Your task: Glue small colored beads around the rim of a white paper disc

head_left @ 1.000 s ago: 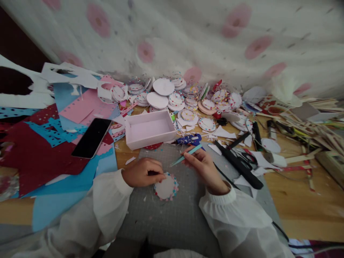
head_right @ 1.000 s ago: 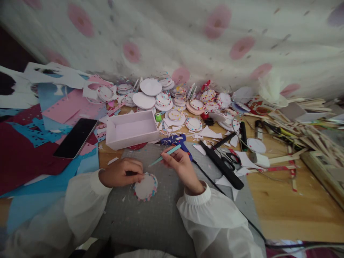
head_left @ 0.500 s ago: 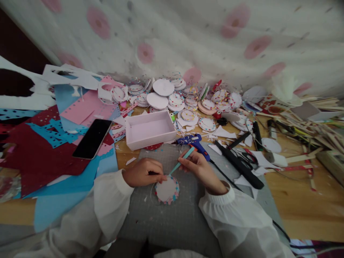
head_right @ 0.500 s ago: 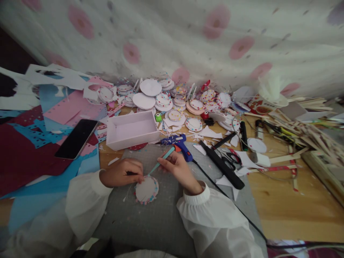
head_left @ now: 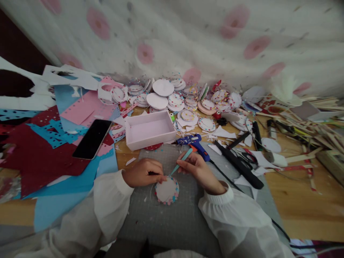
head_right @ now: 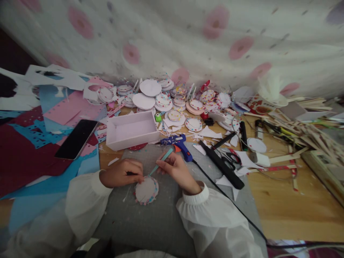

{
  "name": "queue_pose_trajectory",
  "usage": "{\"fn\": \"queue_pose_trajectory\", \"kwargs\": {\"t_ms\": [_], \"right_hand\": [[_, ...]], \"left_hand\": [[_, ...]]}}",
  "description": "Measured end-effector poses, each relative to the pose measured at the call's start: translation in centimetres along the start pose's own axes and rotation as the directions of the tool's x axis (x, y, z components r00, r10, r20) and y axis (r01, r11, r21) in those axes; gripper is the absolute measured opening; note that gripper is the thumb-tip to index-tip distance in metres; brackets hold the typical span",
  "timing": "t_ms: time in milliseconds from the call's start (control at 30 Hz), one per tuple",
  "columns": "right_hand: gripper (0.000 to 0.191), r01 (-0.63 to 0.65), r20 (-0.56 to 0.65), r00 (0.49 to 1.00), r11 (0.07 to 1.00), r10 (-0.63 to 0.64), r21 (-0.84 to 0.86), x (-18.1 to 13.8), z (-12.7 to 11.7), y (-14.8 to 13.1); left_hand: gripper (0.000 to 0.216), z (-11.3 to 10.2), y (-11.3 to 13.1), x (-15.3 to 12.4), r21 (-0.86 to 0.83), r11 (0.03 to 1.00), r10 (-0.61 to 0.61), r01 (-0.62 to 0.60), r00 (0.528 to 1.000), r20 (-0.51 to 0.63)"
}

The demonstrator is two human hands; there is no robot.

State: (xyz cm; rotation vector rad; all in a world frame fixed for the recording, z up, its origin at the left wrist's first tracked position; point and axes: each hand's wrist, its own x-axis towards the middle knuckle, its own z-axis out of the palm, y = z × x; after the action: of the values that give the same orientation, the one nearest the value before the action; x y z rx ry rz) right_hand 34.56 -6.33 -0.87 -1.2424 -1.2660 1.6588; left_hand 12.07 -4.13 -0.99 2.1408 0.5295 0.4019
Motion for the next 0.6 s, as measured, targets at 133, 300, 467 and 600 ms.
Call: {"fn": "queue_pose_trajectory", "kwargs": {"t_ms": [133, 300, 467, 600], "right_hand": [[0.034, -0.006, -0.009, 1.0, 1.0, 0.006, 0.012, 0.02, 0.02, 0.03], [0.034, -0.012, -0.022, 1.0, 0.999, 0.013, 0.042, -0.08, 0.04, 0.17], [0.032, -0.017, -0.035, 0.999, 0.996, 0.02, 0.086, -0.12, -0.05, 0.45], [0.032, -0.014, -0.06, 0.998, 0.995, 0.021, 0.102, -0.01, -0.12, 0.56]], "left_hand": [[0.035, -0.02, -0.06, -0.02, -0.001, 1.0, -0.004, 0.004, 1.0, 0.007], [0.035, -0.03, -0.14, 0.02, -0.001, 1.0, 0.006, -0.006, 1.0, 0.009], [0.035, -0.08, -0.04, 0.06, -0.004, 1.0, 0.004, -0.004, 1.0, 0.01], [0.036, -0.07, 0.0, 0.02, -0.007, 1.0, -0.006, 0.006, 1.0, 0.009]]}}
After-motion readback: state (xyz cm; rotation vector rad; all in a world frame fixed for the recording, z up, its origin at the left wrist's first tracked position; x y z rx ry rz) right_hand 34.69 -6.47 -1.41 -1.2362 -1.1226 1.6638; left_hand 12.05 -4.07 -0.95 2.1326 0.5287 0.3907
